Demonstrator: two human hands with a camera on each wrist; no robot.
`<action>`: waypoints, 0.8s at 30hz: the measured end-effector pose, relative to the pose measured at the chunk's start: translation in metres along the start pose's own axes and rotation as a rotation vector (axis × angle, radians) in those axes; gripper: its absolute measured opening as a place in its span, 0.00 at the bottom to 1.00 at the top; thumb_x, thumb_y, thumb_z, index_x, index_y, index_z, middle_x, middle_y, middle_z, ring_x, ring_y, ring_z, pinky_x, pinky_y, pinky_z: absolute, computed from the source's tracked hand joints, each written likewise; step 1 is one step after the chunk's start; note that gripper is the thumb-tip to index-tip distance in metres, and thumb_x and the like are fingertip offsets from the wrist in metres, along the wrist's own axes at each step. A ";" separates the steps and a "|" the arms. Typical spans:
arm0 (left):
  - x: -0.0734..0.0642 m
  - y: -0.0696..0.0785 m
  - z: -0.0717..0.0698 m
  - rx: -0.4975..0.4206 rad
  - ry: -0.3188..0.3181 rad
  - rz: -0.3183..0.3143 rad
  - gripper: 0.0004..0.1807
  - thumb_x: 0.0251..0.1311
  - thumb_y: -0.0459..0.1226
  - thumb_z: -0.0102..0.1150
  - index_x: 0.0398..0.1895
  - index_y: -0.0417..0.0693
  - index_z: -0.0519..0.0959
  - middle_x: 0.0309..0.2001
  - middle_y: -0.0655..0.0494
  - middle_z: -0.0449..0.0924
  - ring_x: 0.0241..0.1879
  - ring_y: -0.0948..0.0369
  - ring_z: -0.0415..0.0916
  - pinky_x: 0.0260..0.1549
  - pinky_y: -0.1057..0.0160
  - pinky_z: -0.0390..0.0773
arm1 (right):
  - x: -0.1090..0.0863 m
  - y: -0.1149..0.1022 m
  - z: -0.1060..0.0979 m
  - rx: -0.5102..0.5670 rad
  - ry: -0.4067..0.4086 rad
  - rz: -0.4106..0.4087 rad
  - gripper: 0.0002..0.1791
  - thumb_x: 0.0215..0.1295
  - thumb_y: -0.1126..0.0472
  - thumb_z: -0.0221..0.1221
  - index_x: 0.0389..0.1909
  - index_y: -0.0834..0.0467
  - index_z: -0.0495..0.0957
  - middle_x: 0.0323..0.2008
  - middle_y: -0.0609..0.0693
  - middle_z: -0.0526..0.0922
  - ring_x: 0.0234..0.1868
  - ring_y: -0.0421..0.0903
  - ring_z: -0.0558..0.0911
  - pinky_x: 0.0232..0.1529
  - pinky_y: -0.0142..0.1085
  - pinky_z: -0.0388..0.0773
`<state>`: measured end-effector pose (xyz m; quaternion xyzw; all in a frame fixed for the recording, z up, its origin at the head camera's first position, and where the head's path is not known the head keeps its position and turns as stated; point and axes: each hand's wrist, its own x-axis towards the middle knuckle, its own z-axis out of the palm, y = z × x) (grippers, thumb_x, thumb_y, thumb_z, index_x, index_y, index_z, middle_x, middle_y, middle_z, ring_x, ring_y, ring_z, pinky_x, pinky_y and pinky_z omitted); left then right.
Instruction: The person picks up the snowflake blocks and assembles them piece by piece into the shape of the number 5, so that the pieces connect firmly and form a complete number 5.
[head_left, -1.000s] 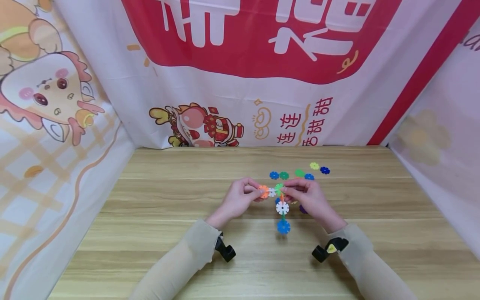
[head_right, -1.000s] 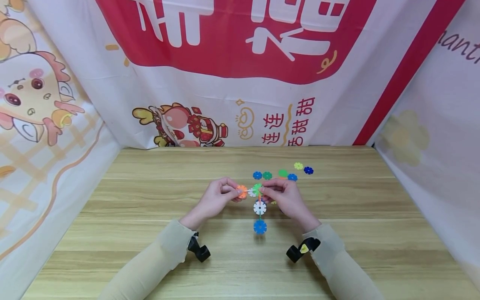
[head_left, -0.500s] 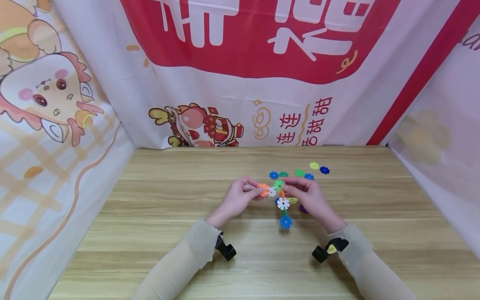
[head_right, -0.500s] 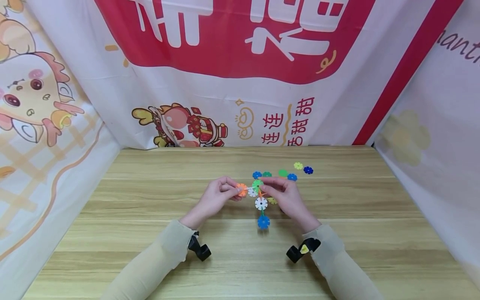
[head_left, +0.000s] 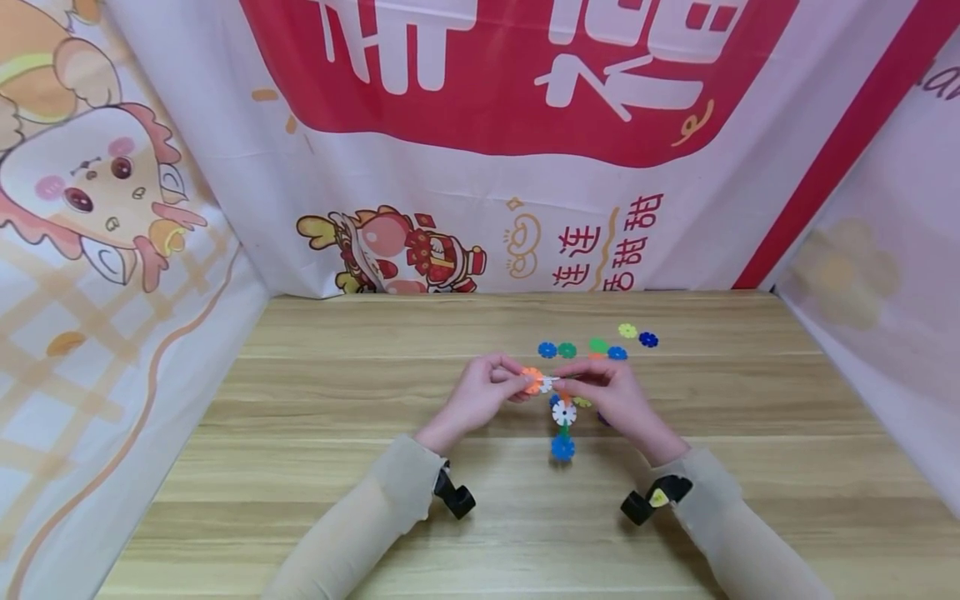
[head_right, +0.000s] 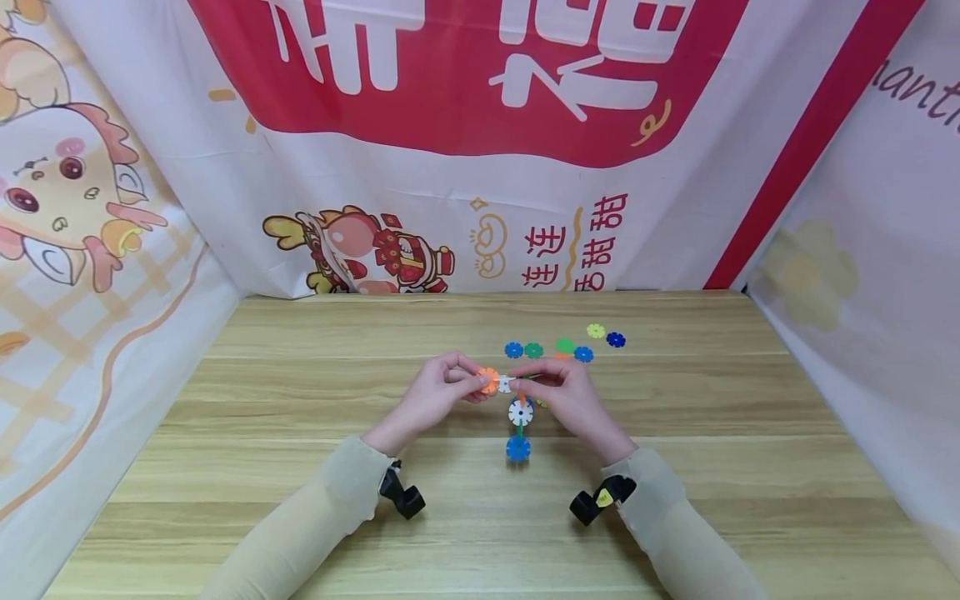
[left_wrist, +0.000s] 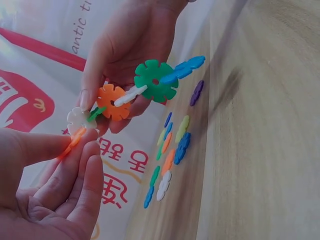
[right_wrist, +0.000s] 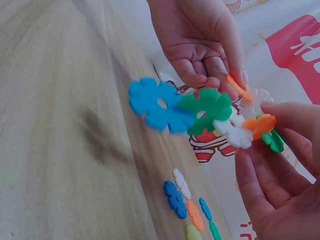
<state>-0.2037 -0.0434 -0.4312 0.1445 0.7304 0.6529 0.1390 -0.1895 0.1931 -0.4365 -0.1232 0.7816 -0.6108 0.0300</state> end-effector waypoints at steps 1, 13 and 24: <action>0.000 0.000 0.000 0.004 -0.005 0.001 0.09 0.70 0.32 0.62 0.46 0.34 0.78 0.39 0.46 0.88 0.37 0.54 0.85 0.45 0.51 0.84 | 0.000 0.001 0.000 -0.007 0.002 -0.005 0.17 0.66 0.55 0.70 0.49 0.62 0.86 0.47 0.52 0.86 0.47 0.53 0.83 0.47 0.44 0.83; 0.013 -0.002 -0.011 0.124 0.004 0.030 0.21 0.71 0.48 0.61 0.56 0.41 0.80 0.43 0.51 0.87 0.47 0.45 0.83 0.50 0.45 0.81 | -0.002 0.001 -0.008 0.023 0.007 0.012 0.14 0.66 0.56 0.69 0.48 0.60 0.87 0.48 0.54 0.85 0.46 0.53 0.85 0.46 0.41 0.84; 0.058 -0.024 -0.006 0.437 -0.131 0.043 0.16 0.65 0.34 0.67 0.55 0.40 0.82 0.45 0.56 0.83 0.45 0.62 0.79 0.45 0.64 0.81 | -0.005 0.002 -0.013 -0.003 0.016 0.049 0.14 0.65 0.54 0.70 0.48 0.57 0.87 0.48 0.53 0.85 0.47 0.53 0.84 0.48 0.40 0.83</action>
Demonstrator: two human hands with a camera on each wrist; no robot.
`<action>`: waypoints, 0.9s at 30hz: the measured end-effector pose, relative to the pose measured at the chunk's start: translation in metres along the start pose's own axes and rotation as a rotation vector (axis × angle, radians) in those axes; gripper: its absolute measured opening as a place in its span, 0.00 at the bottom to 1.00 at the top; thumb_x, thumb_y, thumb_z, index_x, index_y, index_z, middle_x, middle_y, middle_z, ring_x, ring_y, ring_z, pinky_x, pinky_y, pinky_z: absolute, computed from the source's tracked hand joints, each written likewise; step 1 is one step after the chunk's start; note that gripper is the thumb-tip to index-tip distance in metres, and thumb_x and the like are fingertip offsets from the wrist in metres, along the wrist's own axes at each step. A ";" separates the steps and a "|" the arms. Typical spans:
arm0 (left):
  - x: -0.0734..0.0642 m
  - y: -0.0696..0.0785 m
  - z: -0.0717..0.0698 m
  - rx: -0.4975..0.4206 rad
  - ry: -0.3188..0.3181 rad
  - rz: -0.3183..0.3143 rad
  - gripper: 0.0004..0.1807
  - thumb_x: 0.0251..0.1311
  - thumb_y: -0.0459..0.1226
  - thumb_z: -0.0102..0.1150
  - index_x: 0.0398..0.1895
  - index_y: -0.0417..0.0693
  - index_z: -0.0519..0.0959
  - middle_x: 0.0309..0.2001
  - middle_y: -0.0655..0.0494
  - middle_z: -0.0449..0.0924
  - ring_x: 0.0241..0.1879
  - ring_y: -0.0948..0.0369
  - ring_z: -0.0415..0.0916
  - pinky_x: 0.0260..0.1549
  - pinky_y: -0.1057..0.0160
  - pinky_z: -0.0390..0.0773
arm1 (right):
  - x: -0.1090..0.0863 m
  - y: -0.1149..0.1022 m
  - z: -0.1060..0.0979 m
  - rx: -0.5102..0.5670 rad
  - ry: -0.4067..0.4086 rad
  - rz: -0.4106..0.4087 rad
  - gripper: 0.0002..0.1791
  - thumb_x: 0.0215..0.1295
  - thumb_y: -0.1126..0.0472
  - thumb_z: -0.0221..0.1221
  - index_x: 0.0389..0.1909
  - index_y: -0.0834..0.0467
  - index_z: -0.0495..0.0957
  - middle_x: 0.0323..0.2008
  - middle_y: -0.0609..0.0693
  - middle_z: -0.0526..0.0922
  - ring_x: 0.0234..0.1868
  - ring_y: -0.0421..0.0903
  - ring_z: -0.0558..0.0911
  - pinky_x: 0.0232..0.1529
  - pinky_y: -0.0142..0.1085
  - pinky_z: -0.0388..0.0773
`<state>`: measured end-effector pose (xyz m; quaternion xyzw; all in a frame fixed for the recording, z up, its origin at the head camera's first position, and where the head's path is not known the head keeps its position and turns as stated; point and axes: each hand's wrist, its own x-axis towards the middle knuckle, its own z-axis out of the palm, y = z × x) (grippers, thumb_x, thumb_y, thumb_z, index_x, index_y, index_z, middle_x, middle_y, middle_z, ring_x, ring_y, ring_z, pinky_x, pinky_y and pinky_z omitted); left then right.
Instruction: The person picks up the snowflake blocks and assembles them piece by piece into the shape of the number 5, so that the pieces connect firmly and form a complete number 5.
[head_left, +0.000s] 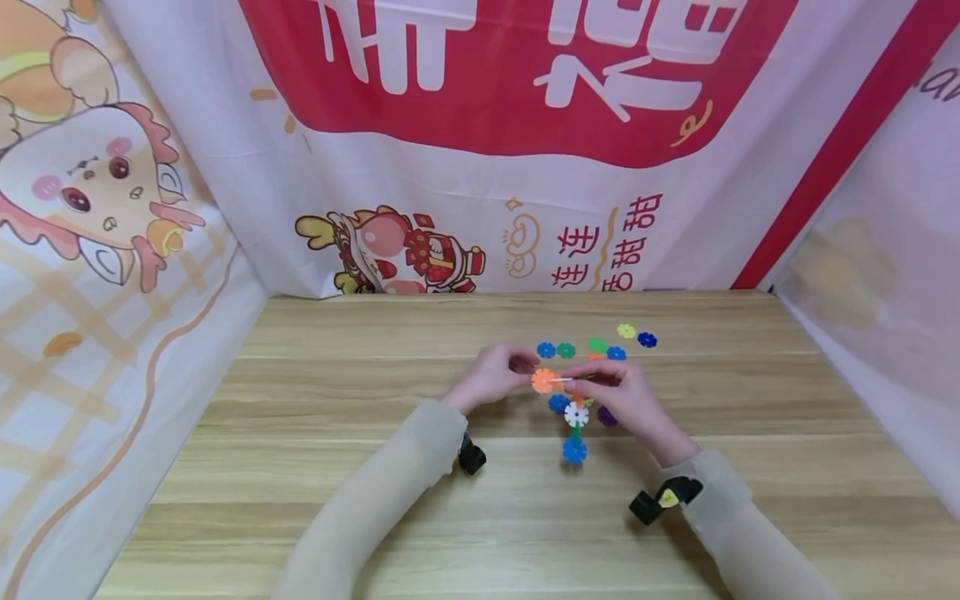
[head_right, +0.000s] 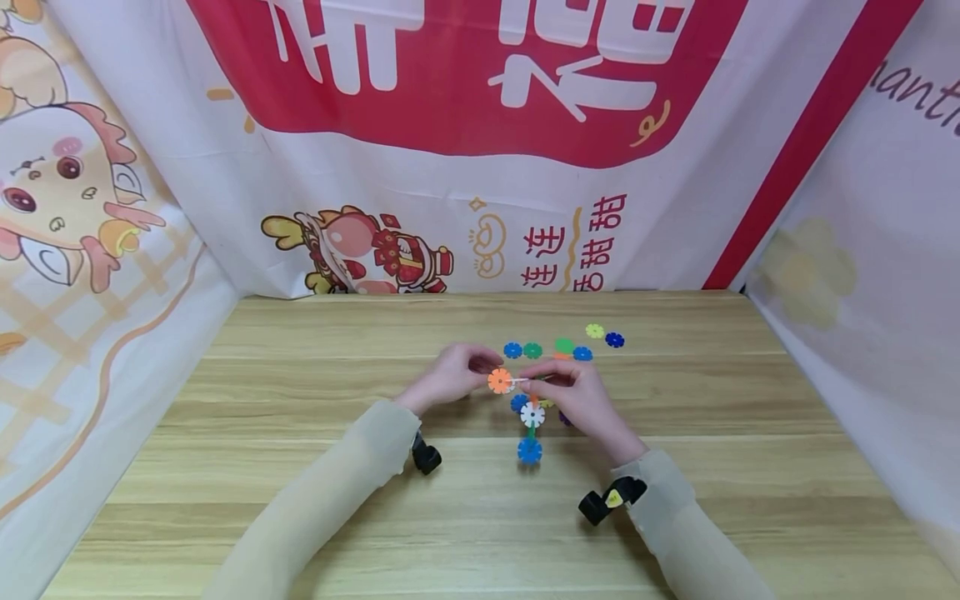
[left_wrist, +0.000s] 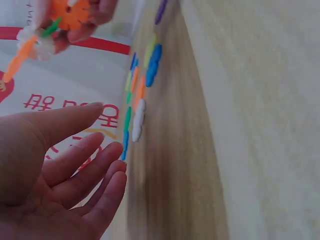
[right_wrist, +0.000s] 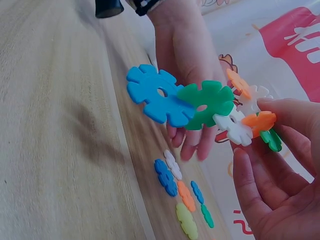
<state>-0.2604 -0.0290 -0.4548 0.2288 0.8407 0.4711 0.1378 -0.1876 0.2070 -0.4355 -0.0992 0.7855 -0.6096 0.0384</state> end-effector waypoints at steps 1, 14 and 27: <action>0.003 -0.001 0.001 0.020 -0.009 -0.005 0.16 0.64 0.33 0.68 0.54 0.41 0.83 0.44 0.57 0.83 0.44 0.62 0.79 0.44 0.64 0.81 | 0.000 0.000 0.000 -0.003 0.002 0.003 0.15 0.65 0.53 0.70 0.48 0.57 0.87 0.48 0.53 0.85 0.47 0.53 0.84 0.47 0.40 0.83; 0.017 0.005 0.008 0.190 -0.035 -0.066 0.14 0.56 0.34 0.76 0.46 0.44 0.86 0.37 0.60 0.82 0.38 0.62 0.76 0.40 0.66 0.79 | -0.002 0.001 -0.004 0.005 0.009 0.011 0.17 0.64 0.51 0.71 0.48 0.57 0.87 0.50 0.53 0.85 0.48 0.52 0.84 0.48 0.39 0.83; 0.016 0.006 0.008 0.174 -0.014 -0.073 0.14 0.53 0.33 0.78 0.42 0.43 0.84 0.35 0.58 0.80 0.37 0.61 0.76 0.39 0.66 0.78 | -0.002 0.000 -0.004 -0.005 0.006 0.015 0.17 0.64 0.51 0.71 0.48 0.57 0.87 0.49 0.53 0.85 0.48 0.53 0.84 0.48 0.40 0.83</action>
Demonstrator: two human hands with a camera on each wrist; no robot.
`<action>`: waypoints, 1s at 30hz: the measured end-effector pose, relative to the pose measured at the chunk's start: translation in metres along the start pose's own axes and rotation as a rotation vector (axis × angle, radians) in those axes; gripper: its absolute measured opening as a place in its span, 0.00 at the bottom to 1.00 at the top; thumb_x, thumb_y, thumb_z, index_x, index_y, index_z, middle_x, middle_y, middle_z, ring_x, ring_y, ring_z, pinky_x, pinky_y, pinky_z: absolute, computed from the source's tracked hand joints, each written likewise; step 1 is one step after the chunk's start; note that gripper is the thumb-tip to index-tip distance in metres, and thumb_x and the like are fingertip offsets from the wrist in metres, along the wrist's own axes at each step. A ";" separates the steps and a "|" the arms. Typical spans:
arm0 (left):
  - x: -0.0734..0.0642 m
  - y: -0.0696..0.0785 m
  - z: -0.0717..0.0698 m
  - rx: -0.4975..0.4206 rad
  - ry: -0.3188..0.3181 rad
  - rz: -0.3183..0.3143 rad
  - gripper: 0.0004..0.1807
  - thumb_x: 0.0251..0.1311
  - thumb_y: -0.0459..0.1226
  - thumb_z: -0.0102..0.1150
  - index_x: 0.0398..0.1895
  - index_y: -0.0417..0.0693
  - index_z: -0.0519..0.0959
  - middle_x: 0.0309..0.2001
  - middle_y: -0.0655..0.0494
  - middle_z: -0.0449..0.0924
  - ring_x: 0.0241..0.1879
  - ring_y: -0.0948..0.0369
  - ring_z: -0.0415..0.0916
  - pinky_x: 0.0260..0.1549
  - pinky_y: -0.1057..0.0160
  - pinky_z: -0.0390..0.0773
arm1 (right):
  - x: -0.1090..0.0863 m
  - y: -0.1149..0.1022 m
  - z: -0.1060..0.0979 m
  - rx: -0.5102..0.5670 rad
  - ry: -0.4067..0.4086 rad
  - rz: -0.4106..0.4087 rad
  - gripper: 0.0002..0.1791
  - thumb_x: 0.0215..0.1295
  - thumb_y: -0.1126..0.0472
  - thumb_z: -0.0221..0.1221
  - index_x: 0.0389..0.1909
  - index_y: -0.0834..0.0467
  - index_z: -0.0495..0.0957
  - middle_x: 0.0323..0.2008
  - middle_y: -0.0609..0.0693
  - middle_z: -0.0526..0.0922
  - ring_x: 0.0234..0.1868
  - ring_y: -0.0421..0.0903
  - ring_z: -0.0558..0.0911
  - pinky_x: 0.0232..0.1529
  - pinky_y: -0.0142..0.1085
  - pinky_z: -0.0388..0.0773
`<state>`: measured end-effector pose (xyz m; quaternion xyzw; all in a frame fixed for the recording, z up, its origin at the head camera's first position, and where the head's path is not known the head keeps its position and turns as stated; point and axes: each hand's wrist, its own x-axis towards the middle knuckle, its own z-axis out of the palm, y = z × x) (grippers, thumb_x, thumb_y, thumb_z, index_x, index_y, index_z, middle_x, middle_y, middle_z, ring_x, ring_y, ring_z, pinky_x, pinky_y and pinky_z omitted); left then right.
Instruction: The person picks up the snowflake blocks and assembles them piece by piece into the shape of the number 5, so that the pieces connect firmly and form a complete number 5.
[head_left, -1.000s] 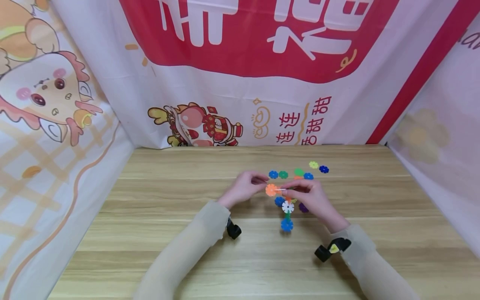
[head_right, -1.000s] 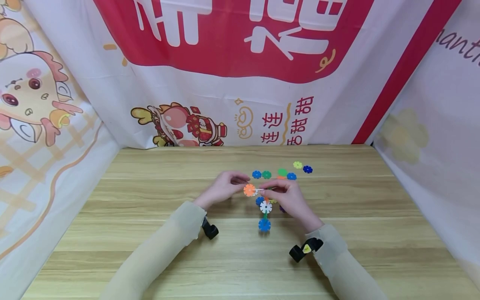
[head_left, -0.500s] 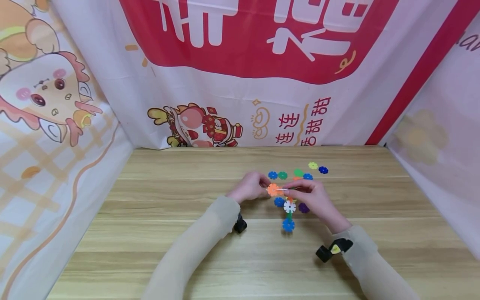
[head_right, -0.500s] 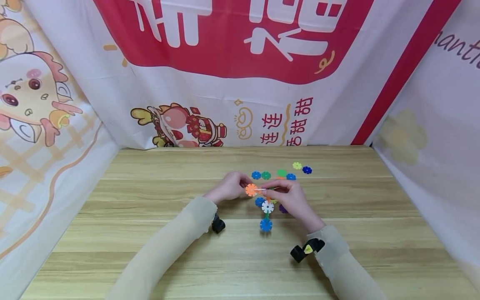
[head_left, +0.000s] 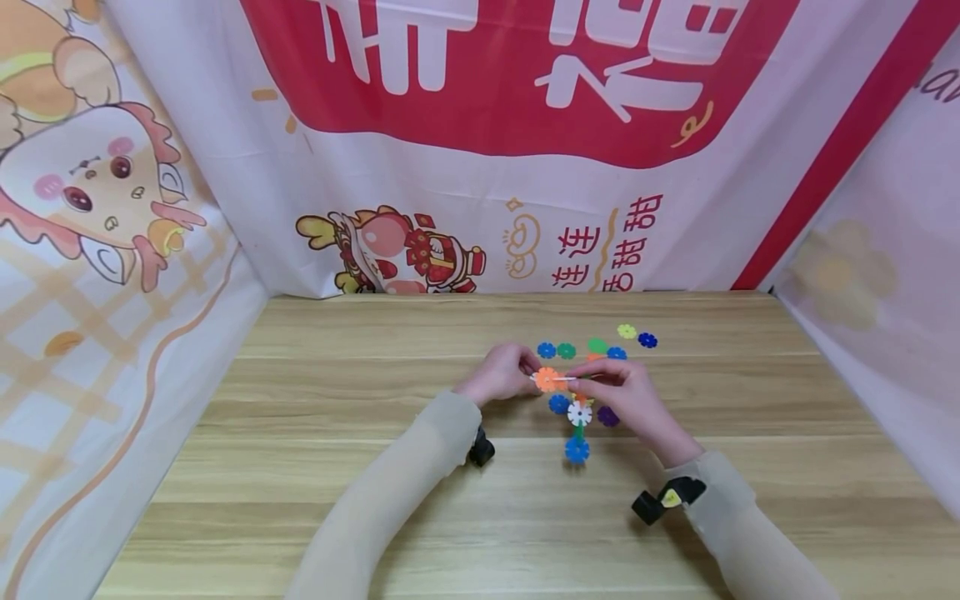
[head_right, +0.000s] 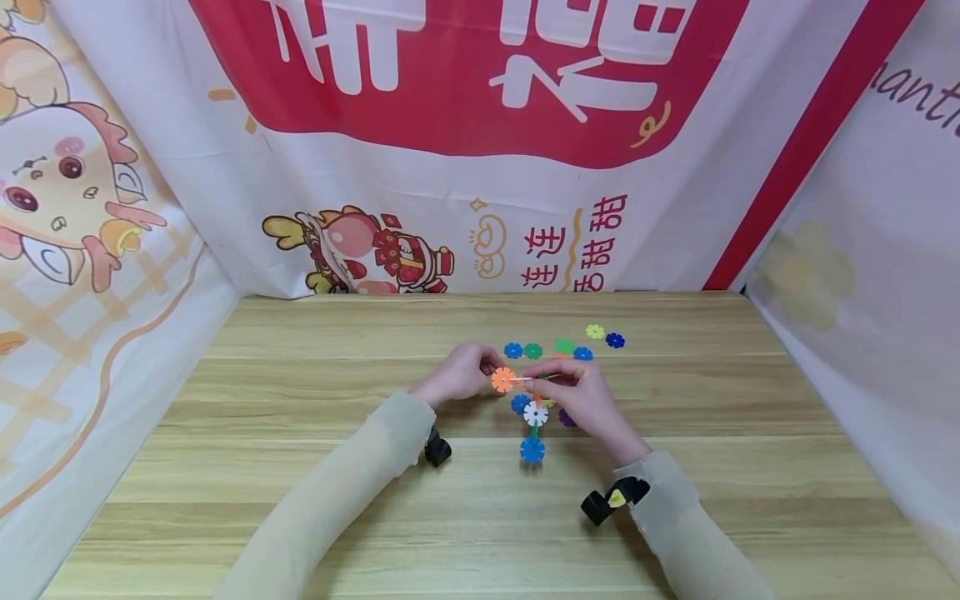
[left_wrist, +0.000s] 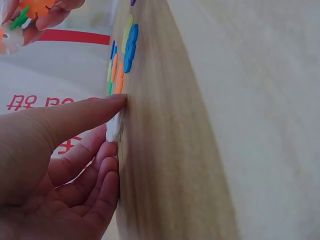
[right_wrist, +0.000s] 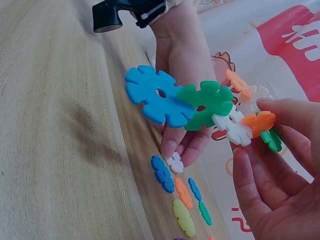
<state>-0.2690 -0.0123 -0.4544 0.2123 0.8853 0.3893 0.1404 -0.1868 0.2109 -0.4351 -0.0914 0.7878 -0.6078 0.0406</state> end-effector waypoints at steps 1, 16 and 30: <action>0.000 0.000 0.000 -0.003 0.003 0.002 0.14 0.53 0.33 0.78 0.42 0.43 0.84 0.35 0.58 0.80 0.37 0.61 0.76 0.38 0.66 0.78 | 0.000 0.000 0.000 0.000 0.001 0.000 0.17 0.64 0.51 0.71 0.48 0.57 0.87 0.49 0.53 0.85 0.48 0.53 0.84 0.48 0.41 0.83; -0.011 -0.004 -0.003 -0.108 0.032 0.039 0.09 0.57 0.30 0.74 0.39 0.45 0.84 0.37 0.52 0.83 0.35 0.61 0.78 0.37 0.66 0.79 | 0.001 0.001 0.000 -0.010 0.004 0.005 0.17 0.66 0.51 0.70 0.49 0.57 0.87 0.50 0.53 0.85 0.47 0.53 0.83 0.48 0.45 0.83; -0.034 -0.012 -0.015 -0.168 0.115 0.103 0.04 0.60 0.31 0.72 0.37 0.46 0.86 0.34 0.60 0.83 0.36 0.62 0.80 0.39 0.63 0.81 | 0.001 0.003 -0.001 -0.035 0.012 0.016 0.20 0.65 0.49 0.70 0.50 0.59 0.86 0.49 0.52 0.85 0.47 0.53 0.83 0.48 0.46 0.83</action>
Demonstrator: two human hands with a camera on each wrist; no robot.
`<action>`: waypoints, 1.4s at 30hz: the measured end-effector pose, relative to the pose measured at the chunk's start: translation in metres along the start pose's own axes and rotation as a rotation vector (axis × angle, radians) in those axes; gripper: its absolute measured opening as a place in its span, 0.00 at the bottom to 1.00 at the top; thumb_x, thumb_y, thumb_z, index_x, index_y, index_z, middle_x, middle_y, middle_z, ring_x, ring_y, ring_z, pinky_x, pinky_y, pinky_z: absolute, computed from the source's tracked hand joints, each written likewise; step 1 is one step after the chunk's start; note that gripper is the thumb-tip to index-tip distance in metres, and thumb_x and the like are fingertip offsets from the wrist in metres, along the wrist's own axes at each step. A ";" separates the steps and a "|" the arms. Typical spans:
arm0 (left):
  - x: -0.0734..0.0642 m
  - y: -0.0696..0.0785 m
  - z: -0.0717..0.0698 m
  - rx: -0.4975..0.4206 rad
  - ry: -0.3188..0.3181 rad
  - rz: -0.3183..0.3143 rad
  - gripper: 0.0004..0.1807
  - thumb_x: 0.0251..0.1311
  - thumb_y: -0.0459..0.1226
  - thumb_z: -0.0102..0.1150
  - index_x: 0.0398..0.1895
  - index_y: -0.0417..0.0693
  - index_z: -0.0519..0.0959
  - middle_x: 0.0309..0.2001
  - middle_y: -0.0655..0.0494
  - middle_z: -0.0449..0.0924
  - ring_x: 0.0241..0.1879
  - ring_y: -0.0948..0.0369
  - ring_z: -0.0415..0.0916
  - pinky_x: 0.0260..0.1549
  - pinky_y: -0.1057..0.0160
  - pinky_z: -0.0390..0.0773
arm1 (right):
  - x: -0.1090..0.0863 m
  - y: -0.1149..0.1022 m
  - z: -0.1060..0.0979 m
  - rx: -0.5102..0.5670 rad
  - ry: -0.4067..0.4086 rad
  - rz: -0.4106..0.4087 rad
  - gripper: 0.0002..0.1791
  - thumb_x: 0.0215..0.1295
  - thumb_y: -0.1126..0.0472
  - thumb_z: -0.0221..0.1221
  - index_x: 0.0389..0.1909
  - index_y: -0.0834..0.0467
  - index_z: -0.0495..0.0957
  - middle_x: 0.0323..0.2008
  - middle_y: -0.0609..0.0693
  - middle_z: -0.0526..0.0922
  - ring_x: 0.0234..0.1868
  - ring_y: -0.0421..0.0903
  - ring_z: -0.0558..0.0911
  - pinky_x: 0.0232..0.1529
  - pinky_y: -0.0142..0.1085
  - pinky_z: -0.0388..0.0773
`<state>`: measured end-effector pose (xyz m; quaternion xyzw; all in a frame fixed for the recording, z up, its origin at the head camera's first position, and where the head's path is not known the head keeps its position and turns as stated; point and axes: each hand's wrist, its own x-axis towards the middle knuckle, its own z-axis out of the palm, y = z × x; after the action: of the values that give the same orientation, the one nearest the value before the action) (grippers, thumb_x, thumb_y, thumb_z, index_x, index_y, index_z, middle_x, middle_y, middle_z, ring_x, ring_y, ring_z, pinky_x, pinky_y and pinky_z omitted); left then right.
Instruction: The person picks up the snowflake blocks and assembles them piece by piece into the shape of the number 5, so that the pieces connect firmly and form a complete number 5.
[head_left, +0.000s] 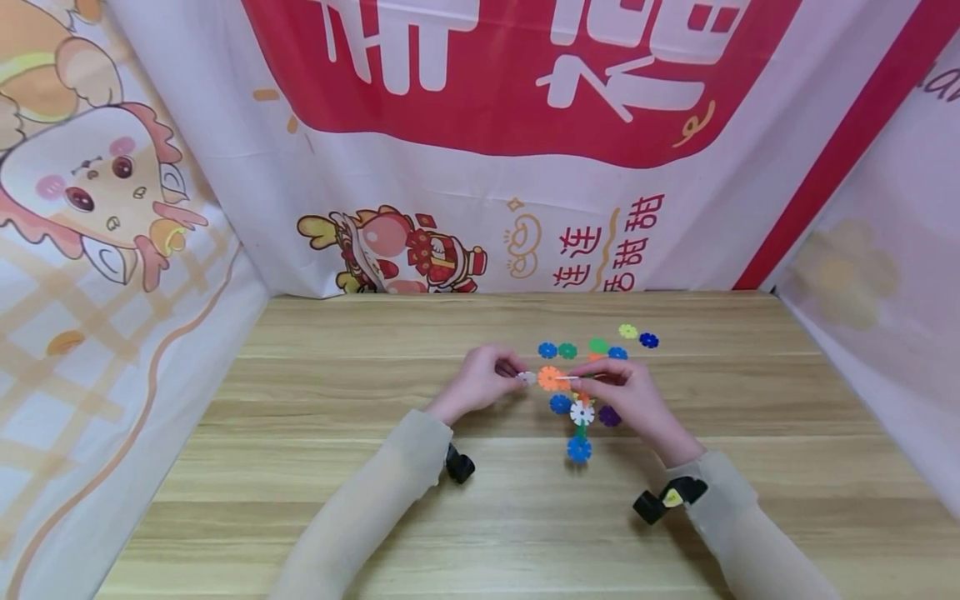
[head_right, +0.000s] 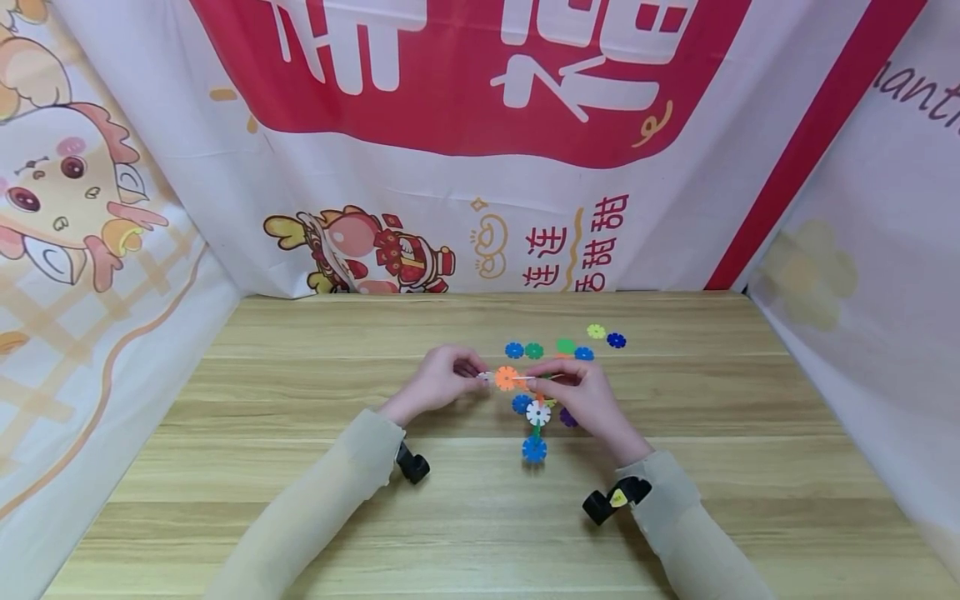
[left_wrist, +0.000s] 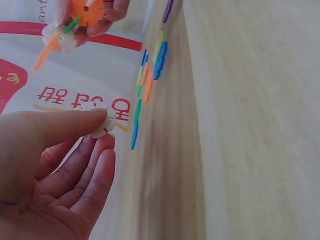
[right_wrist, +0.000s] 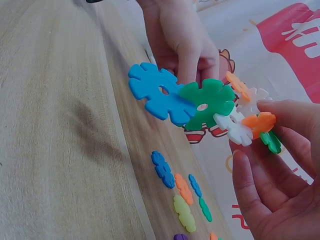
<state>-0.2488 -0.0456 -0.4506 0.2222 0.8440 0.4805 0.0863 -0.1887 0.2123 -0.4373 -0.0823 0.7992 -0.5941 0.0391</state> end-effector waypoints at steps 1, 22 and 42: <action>-0.002 0.001 -0.001 -0.005 0.007 0.001 0.05 0.60 0.31 0.72 0.37 0.47 0.86 0.34 0.60 0.83 0.35 0.62 0.80 0.39 0.63 0.81 | 0.000 0.000 0.000 -0.004 0.002 -0.001 0.20 0.65 0.49 0.70 0.50 0.59 0.86 0.49 0.52 0.85 0.47 0.53 0.83 0.48 0.46 0.83; -0.036 0.022 -0.006 -0.074 0.133 0.023 0.07 0.58 0.32 0.74 0.32 0.52 0.84 0.33 0.62 0.84 0.34 0.62 0.82 0.36 0.63 0.83 | 0.001 0.002 0.003 0.001 0.002 -0.016 0.16 0.66 0.53 0.70 0.48 0.59 0.86 0.46 0.54 0.85 0.43 0.52 0.84 0.44 0.42 0.84; -0.042 0.023 -0.002 -0.029 0.175 0.113 0.06 0.56 0.31 0.76 0.31 0.49 0.86 0.30 0.64 0.84 0.31 0.64 0.81 0.32 0.64 0.83 | 0.002 0.000 0.010 -0.004 -0.046 -0.079 0.17 0.68 0.58 0.68 0.51 0.65 0.84 0.52 0.55 0.84 0.48 0.54 0.82 0.46 0.37 0.82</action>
<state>-0.2058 -0.0564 -0.4329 0.2252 0.8274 0.5143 -0.0117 -0.1888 0.2022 -0.4401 -0.1273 0.7955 -0.5914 0.0337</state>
